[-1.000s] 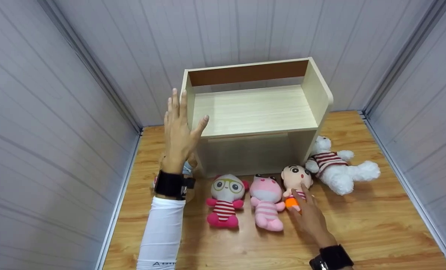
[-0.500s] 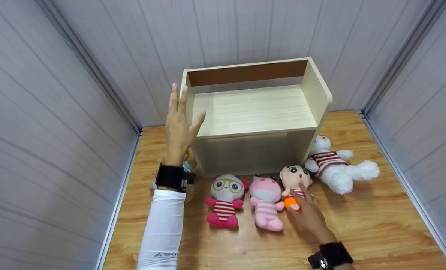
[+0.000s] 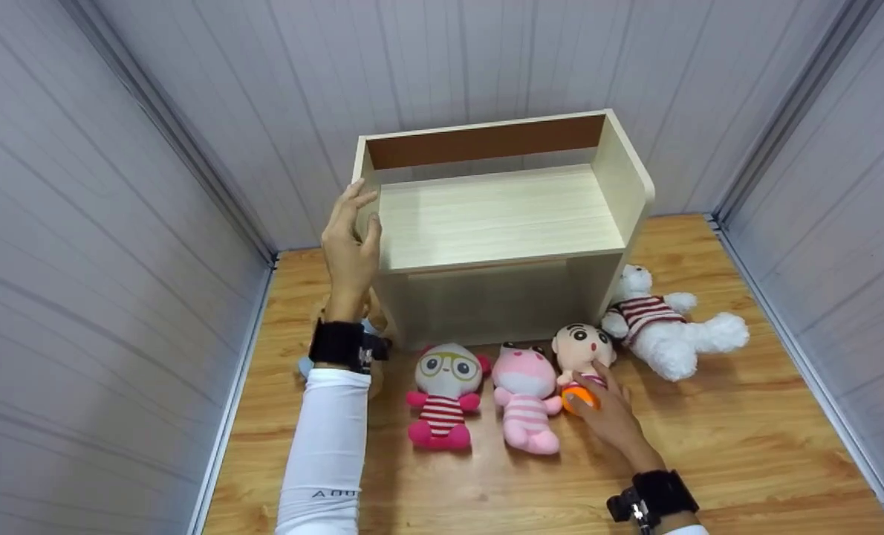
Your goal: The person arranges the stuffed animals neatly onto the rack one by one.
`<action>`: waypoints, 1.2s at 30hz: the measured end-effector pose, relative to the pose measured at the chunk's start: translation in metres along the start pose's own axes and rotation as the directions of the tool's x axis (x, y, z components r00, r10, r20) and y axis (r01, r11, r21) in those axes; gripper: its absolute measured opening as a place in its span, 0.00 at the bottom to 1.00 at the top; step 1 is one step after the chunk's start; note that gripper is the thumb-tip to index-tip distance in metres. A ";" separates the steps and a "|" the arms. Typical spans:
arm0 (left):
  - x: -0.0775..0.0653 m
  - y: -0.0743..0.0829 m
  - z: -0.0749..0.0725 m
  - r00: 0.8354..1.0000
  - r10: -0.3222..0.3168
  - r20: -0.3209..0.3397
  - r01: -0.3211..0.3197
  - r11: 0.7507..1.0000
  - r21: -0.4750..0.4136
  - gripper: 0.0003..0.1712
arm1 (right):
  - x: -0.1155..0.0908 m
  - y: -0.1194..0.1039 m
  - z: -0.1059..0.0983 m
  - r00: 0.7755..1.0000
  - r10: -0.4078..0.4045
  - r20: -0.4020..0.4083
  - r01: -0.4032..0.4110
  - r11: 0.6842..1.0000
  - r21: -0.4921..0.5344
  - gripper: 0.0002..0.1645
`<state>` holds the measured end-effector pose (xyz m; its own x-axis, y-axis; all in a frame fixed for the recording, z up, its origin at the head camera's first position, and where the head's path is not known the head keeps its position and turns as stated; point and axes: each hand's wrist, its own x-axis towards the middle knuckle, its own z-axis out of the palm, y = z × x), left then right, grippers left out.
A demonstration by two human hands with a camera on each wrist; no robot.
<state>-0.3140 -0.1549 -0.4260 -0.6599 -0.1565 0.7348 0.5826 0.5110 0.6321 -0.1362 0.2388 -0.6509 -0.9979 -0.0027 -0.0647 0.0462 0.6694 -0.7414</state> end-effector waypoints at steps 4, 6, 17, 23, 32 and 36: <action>0.003 0.001 -0.004 0.996 -0.084 0.000 0.083 0.981 -0.175 0.13 | 0.006 0.000 -0.001 1.000 0.005 -0.018 -0.004 0.999 0.053 0.25; 0.004 0.001 -0.006 0.993 -0.120 0.008 0.118 0.957 -0.265 0.13 | 0.008 0.000 -0.001 1.000 0.006 -0.025 -0.004 0.997 0.078 0.23; 0.012 -0.002 -0.005 0.986 -0.159 -0.044 0.123 0.886 -0.448 0.16 | 0.019 0.003 -0.001 0.998 0.012 -0.061 -0.003 0.990 0.143 0.21; 0.017 0.003 0.004 0.983 -0.170 -0.067 0.129 0.905 -0.406 0.14 | 0.018 0.007 -0.005 0.997 0.061 -0.056 -0.054 0.991 0.120 0.21; 0.018 0.011 0.009 0.980 -0.199 -0.024 0.167 0.877 -0.450 0.16 | 0.018 0.008 -0.008 0.976 0.218 0.029 -0.220 0.969 0.112 0.24; 0.019 0.032 0.001 0.976 -0.216 -0.021 0.186 0.883 -0.432 0.17 | 0.022 0.008 -0.005 0.979 0.202 0.032 -0.204 0.975 0.086 0.25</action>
<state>-0.3086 -0.1404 -0.3927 -0.7603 -0.2807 0.5858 0.5961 0.0568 0.8009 -0.1581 0.2475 -0.6553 -0.9661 0.1087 -0.2341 0.2522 0.5892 -0.7676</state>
